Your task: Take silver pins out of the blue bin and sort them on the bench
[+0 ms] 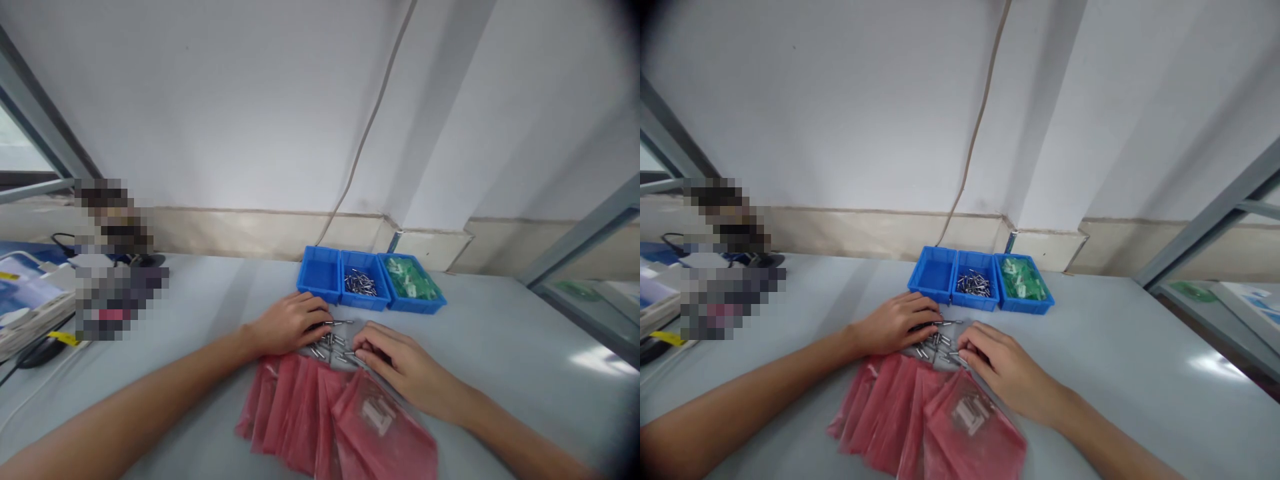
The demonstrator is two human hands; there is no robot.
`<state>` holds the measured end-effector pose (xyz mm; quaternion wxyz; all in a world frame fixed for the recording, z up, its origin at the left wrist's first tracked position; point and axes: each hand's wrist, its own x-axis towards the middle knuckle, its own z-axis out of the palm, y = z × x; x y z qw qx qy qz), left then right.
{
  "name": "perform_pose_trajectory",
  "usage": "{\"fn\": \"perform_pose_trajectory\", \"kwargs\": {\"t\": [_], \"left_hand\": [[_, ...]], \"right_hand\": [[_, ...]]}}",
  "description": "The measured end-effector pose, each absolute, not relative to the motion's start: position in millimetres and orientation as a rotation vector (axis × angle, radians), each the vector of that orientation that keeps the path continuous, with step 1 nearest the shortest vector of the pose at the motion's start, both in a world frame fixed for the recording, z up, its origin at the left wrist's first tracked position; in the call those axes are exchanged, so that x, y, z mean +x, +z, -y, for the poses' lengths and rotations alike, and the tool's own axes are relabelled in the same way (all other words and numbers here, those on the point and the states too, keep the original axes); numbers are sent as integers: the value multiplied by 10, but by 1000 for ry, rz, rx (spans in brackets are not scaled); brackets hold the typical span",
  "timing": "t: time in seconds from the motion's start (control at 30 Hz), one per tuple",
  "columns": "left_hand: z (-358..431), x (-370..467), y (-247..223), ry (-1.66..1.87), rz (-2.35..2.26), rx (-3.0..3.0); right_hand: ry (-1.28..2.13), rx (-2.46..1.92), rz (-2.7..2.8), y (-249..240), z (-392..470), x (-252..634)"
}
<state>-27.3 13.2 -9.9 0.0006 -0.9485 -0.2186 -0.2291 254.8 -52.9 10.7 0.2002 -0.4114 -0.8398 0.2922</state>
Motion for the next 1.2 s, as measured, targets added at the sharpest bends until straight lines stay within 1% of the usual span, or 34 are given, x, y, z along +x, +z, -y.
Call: {"fn": "perform_pose_trajectory", "kwargs": {"t": [1.2], "left_hand": [[-137, -278, -83, -684, 703, -2993]], "right_hand": [[850, -1156, 2352, 65, 506, 2564]]}}
